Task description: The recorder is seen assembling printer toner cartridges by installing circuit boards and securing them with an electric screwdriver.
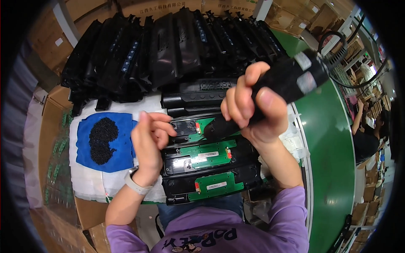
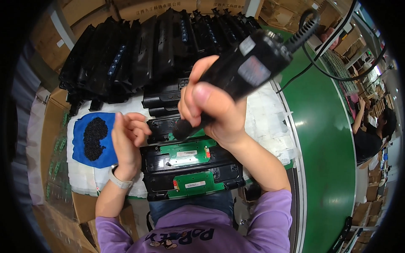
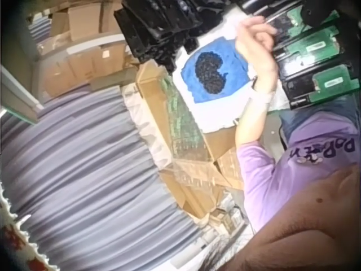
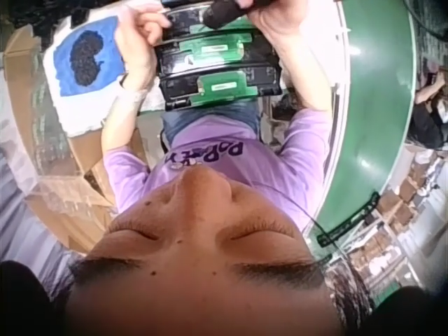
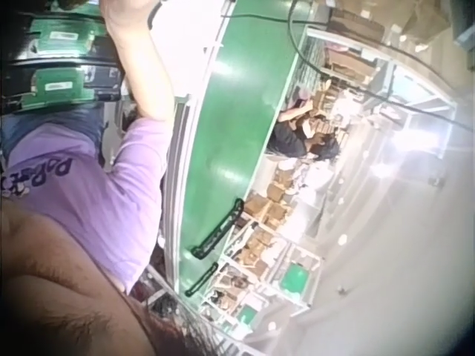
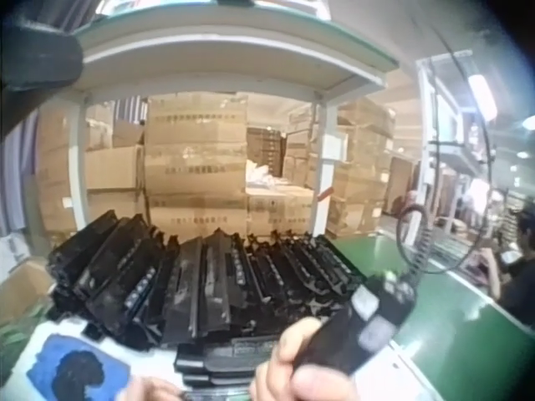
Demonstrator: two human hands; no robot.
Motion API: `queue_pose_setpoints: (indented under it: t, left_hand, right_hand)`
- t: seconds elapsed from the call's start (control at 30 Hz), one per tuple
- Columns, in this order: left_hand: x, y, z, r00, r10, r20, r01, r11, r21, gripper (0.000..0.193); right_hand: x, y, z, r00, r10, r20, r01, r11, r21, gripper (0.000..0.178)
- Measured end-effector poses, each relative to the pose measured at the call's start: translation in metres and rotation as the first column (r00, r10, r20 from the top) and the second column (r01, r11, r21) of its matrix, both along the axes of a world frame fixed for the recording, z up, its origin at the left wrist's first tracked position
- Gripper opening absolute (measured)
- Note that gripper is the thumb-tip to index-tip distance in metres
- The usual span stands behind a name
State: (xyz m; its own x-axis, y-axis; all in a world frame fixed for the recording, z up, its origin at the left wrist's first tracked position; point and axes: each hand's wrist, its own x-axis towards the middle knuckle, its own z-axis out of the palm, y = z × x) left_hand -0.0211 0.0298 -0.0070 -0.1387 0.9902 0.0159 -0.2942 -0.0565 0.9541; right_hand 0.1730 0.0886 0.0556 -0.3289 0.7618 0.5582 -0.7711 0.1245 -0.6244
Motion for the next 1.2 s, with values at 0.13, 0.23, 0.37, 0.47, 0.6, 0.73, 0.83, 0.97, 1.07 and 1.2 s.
queue_pose_setpoints:
  t: [0.13,0.23,0.37,0.47,0.6,0.73,0.83,0.97,1.07,1.2]
  left_hand:
    - [-0.031,0.017,-0.011,0.834,0.131,0.536,-0.091,0.991,-0.100,0.029]
    - [-0.033,0.020,-0.019,0.736,0.140,0.662,-0.033,0.985,-0.172,0.018]
    - [-0.015,0.012,-0.010,0.699,0.202,0.686,-0.051,0.971,-0.234,0.009]
    - [-0.009,0.009,-0.007,0.784,0.085,0.615,0.011,0.989,-0.150,0.018]
    - [-0.006,0.008,-0.011,0.892,-0.016,0.452,0.082,0.988,-0.127,0.017]
    - [-0.008,0.013,-0.020,0.940,-0.174,0.294,0.231,0.958,-0.171,0.016]
    - [-0.005,0.011,-0.016,0.938,-0.272,0.215,0.316,0.926,-0.207,0.018]
    - [-0.001,0.010,-0.014,0.945,-0.311,0.102,0.325,0.927,-0.185,0.020]
    - [0.003,0.010,-0.011,0.956,-0.271,0.110,0.289,0.932,-0.217,0.021]
    - [-0.002,0.005,0.002,0.915,-0.400,0.044,0.402,0.901,-0.164,0.020]
  right_hand:
    - [0.002,-0.009,-0.017,0.960,-0.038,0.278,0.004,0.993,0.121,0.028]
    - [0.002,-0.014,-0.016,0.879,-0.046,0.475,-0.038,0.985,0.166,0.036]
    - [0.004,-0.013,-0.017,0.869,-0.023,0.495,-0.054,0.989,0.140,0.036]
    - [0.001,-0.013,-0.019,0.869,-0.034,0.494,-0.025,0.993,0.113,0.035]
    - [-0.005,-0.013,-0.012,0.738,-0.219,0.638,-0.037,0.931,0.363,0.026]
    - [-0.007,-0.013,-0.003,0.720,-0.303,0.624,-0.042,0.879,0.475,0.024]
    - [-0.008,-0.014,-0.024,0.784,-0.314,0.535,0.046,0.889,0.455,0.023]
    - [-0.007,-0.016,-0.017,0.724,-0.434,0.536,0.091,0.830,0.550,0.022]
    - [-0.001,-0.014,-0.016,0.881,-0.125,0.456,0.007,0.967,0.253,0.029]
    - [0.014,-0.012,0.001,0.985,-0.042,0.165,0.010,0.982,0.190,0.032]
